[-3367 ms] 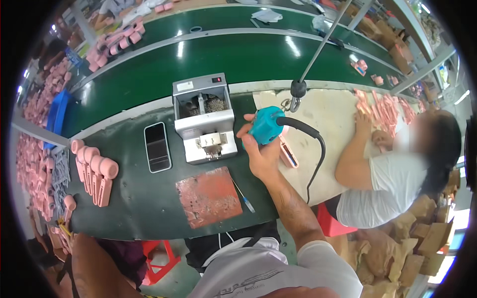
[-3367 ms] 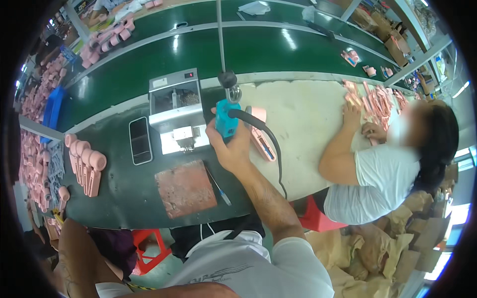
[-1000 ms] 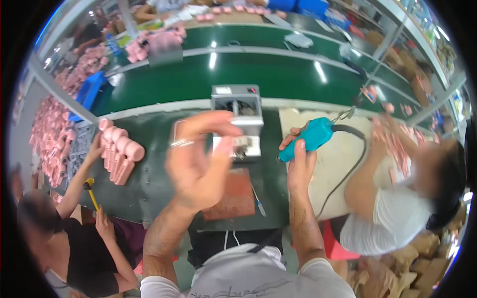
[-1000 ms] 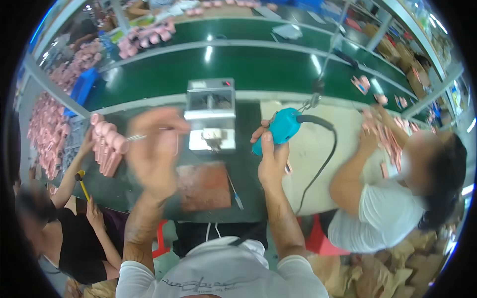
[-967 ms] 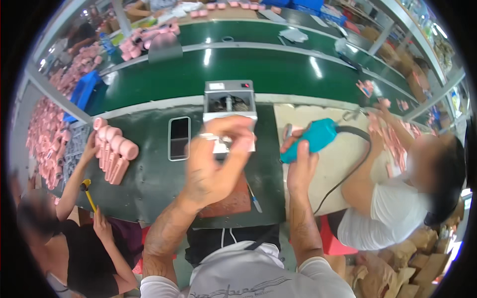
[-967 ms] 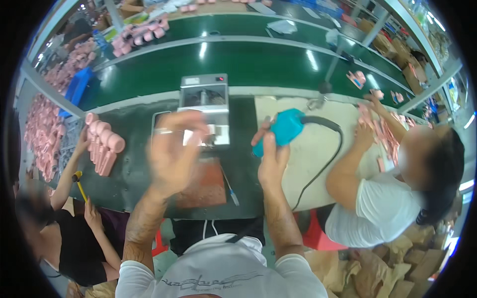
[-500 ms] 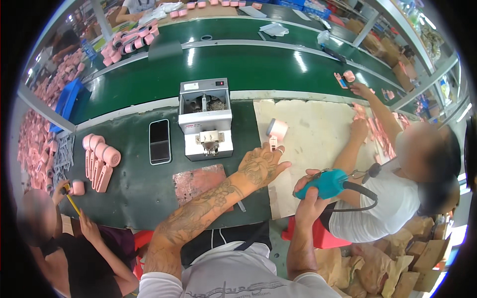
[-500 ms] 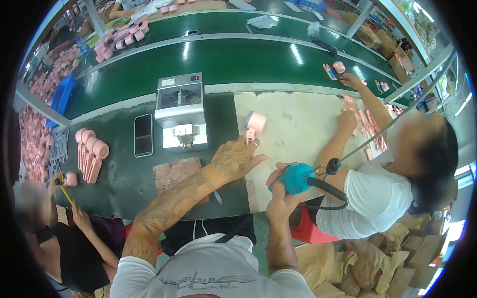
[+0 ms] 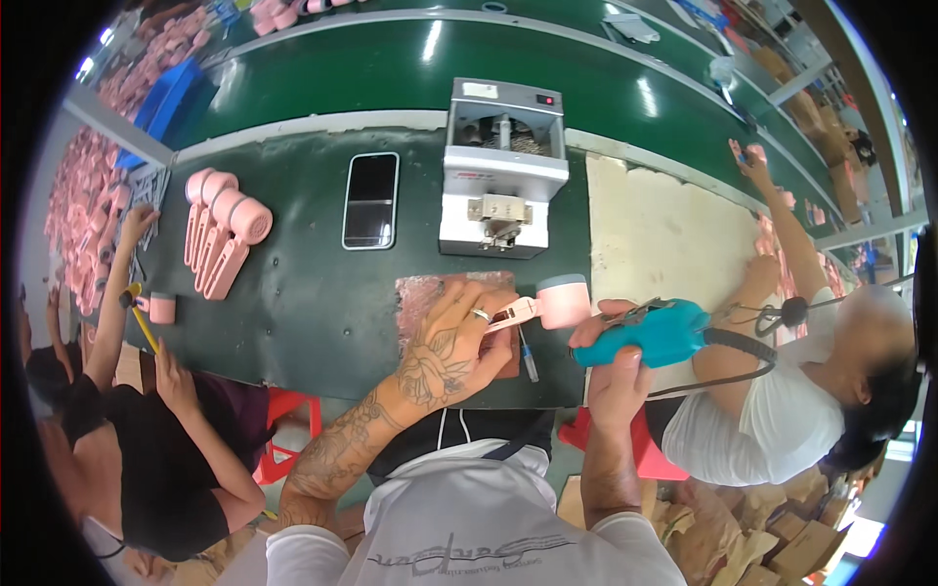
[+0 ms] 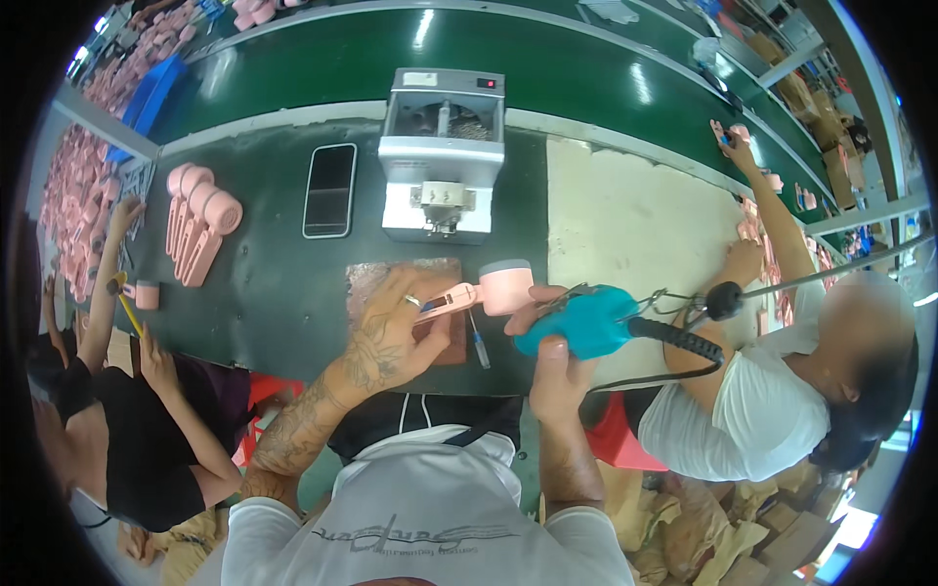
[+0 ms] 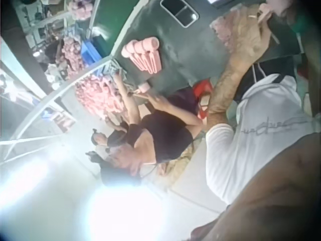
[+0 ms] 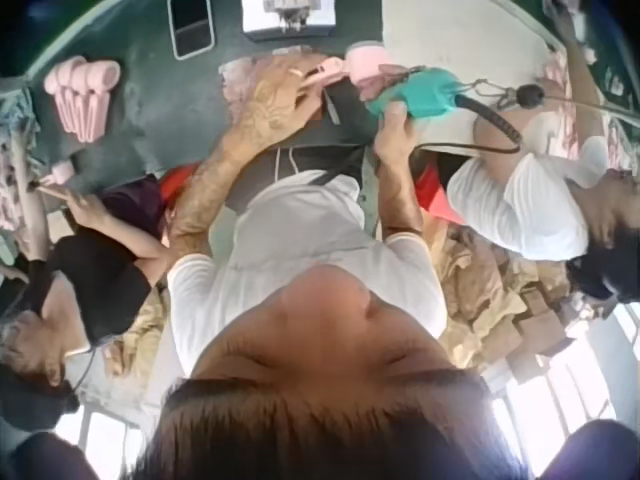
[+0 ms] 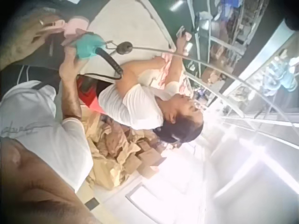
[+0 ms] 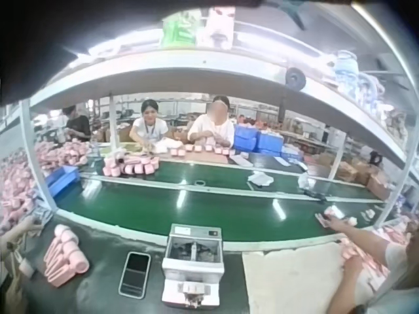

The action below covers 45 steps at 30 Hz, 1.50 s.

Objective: Assembling handheld mini fans at a factory workstation using an electric screwdriver.

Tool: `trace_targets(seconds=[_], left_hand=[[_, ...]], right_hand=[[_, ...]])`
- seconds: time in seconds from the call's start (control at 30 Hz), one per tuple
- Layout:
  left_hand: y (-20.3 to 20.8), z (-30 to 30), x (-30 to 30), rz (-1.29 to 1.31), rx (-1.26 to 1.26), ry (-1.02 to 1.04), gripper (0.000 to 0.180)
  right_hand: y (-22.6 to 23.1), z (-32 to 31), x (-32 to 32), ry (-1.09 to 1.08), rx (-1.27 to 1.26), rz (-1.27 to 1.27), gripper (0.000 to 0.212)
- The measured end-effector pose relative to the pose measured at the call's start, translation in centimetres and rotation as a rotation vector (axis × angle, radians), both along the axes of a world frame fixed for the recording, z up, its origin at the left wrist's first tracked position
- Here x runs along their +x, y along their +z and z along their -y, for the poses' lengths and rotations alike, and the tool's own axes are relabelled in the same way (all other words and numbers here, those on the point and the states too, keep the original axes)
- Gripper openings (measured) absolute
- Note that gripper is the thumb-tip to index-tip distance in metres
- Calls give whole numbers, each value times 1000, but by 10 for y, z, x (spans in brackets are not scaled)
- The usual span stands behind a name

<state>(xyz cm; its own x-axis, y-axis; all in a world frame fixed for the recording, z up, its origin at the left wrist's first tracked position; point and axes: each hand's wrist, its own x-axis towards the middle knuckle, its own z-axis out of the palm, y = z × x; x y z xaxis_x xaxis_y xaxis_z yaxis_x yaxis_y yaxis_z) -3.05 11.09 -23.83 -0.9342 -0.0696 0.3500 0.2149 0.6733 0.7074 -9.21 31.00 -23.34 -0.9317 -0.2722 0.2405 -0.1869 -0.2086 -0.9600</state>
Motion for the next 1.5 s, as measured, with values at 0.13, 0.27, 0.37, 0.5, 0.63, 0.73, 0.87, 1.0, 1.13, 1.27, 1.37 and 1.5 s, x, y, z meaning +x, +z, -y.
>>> trace_targets(seconds=[0.13,0.27,0.37,0.5,0.63,0.73,0.87,1.0,1.13,1.27,1.37,1.5], left_hand=[[-14,4,4,-35,-20,56,28],[-25,10,4,-84,-65,13,28],[-14,25,-1,-68,-58,-45,27],[-19,37,-5,-51,-150,-36,35],[-21,37,-1,-125,-170,-43,38],[-22,35,3,-60,-180,-49,41],[-27,33,-1,-77,-136,13,44],[-22,36,0,-21,-112,15,44],[-24,36,0,-57,-124,30,44],[-24,36,-1,-16,-128,8,41],[-22,36,-2,-29,-112,5,39],[-24,37,-1,-52,-132,3,41]], right_hand=[[9,8,0,37,-35,54,79],[43,32,-3,44,-129,28,76],[44,45,-25,185,-284,-15,72],[48,93,-47,106,-236,-64,72],[39,126,-70,154,-218,-134,69],[30,141,-77,158,-185,-171,62],[18,138,-77,163,-68,-244,69],[23,139,-71,180,-46,-198,68],[33,125,-54,150,12,-76,74],[35,103,-47,115,34,-85,84],[32,102,-48,132,14,-58,84],[26,101,-47,150,2,-41,84]])
